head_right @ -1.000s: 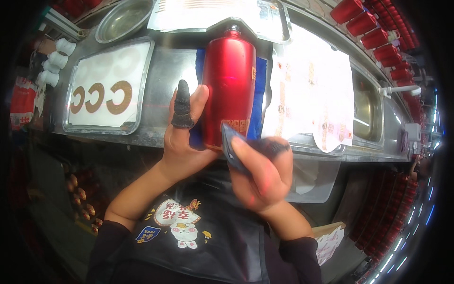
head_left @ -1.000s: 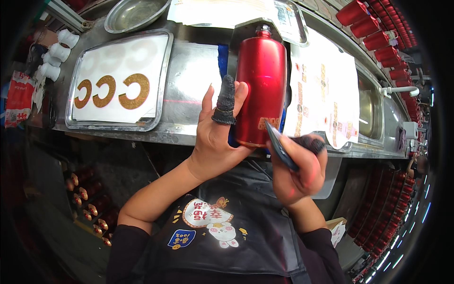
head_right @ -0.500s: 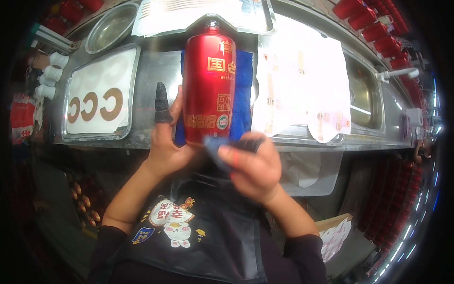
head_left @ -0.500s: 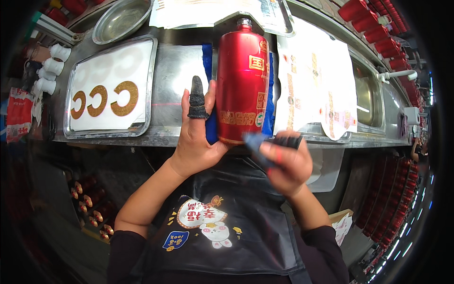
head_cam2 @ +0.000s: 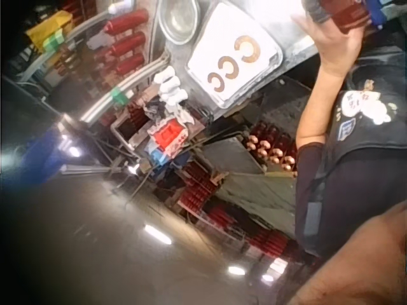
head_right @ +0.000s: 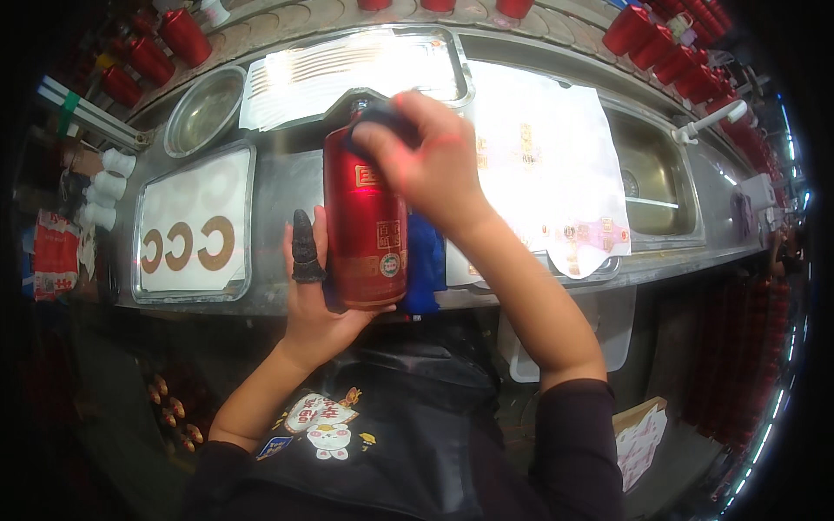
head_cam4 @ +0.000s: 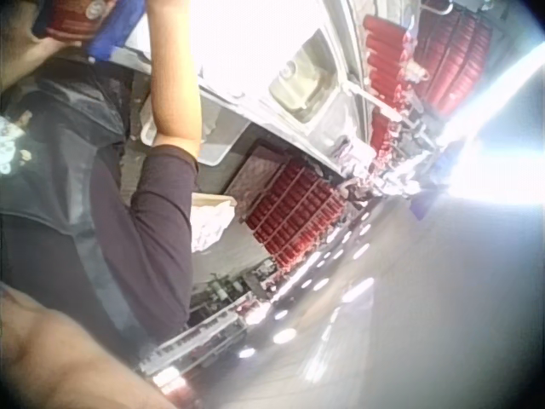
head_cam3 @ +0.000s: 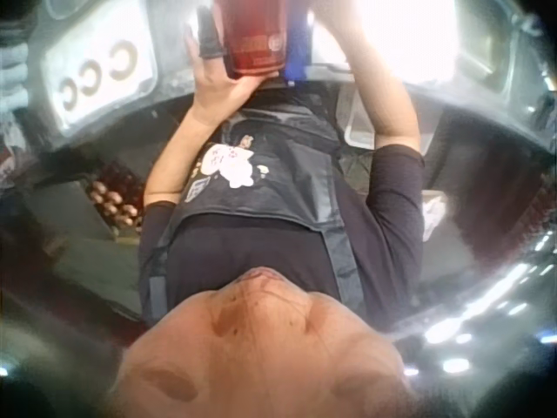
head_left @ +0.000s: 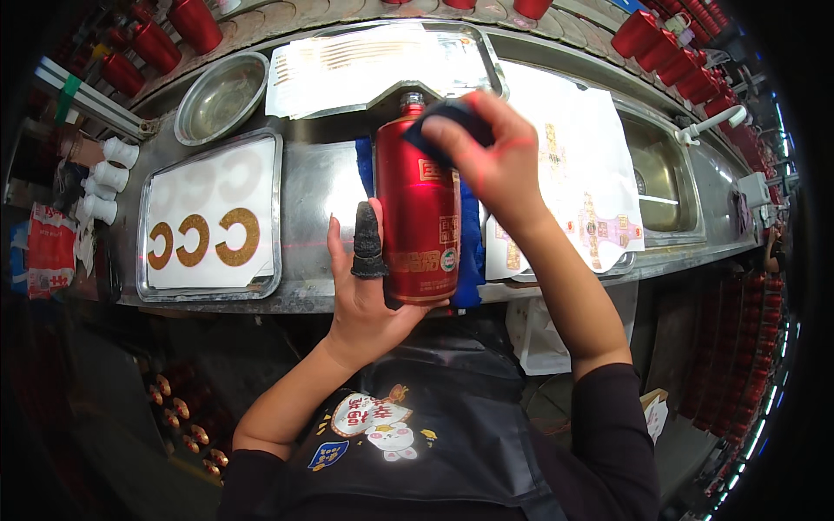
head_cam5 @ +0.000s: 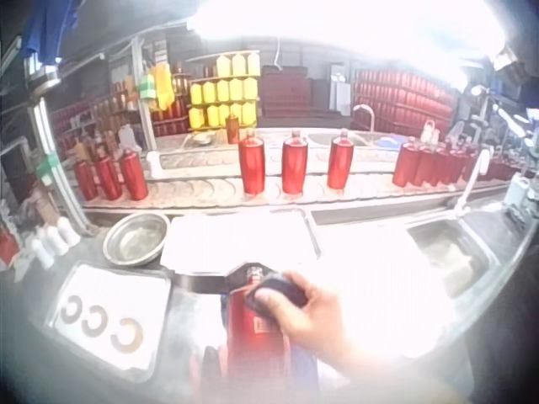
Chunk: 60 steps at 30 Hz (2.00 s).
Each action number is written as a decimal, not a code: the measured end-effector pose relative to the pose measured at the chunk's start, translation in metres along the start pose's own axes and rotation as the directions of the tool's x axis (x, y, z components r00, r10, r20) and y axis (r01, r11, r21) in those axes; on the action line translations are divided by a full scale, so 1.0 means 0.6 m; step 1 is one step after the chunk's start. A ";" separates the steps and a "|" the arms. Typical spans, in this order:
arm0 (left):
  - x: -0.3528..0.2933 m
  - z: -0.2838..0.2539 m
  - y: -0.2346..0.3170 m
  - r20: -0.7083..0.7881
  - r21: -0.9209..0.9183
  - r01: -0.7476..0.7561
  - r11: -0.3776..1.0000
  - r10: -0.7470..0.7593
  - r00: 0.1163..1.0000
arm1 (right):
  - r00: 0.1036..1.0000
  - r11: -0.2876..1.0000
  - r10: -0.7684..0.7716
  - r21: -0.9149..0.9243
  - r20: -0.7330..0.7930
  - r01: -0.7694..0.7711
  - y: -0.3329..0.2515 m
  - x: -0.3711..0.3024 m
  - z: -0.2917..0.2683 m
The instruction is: The person applies a gold circular label to the neck of a red bottle, then wipes the bottle with a blue cloth. They repeat this process with a second red bottle, applying a label and wiping the surface.
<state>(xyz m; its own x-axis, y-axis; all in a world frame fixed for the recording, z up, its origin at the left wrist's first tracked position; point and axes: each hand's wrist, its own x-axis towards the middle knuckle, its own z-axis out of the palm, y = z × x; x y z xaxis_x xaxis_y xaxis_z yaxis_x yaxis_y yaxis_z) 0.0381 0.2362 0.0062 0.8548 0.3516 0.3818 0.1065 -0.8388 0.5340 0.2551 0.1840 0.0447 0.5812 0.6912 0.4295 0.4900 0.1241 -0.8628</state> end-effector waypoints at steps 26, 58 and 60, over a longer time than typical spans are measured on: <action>-0.011 -0.005 -0.038 0.185 -0.065 0.148 0.987 -0.134 0.974 | 0.876 0.813 -0.480 -0.359 0.032 0.458 0.001 -0.024 -0.021; -0.036 -0.007 -0.017 0.032 -0.024 -0.062 0.998 0.063 0.998 | 0.828 0.848 0.530 0.134 -0.186 -0.513 -0.043 -0.212 -0.029; -0.035 -0.011 -0.027 0.007 -0.154 0.008 0.988 -0.007 1.000 | 0.880 0.899 0.438 0.092 -0.184 -0.428 -0.036 -0.219 -0.027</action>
<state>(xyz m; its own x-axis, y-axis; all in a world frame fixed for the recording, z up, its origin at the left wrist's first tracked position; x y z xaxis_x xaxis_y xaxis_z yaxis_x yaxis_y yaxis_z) 0.0154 0.2450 -0.0055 0.8577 0.3544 0.3725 0.0338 -0.7618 0.6470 0.1786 0.0792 0.0115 0.8458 0.5312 0.0489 0.1315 -0.1188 -0.9842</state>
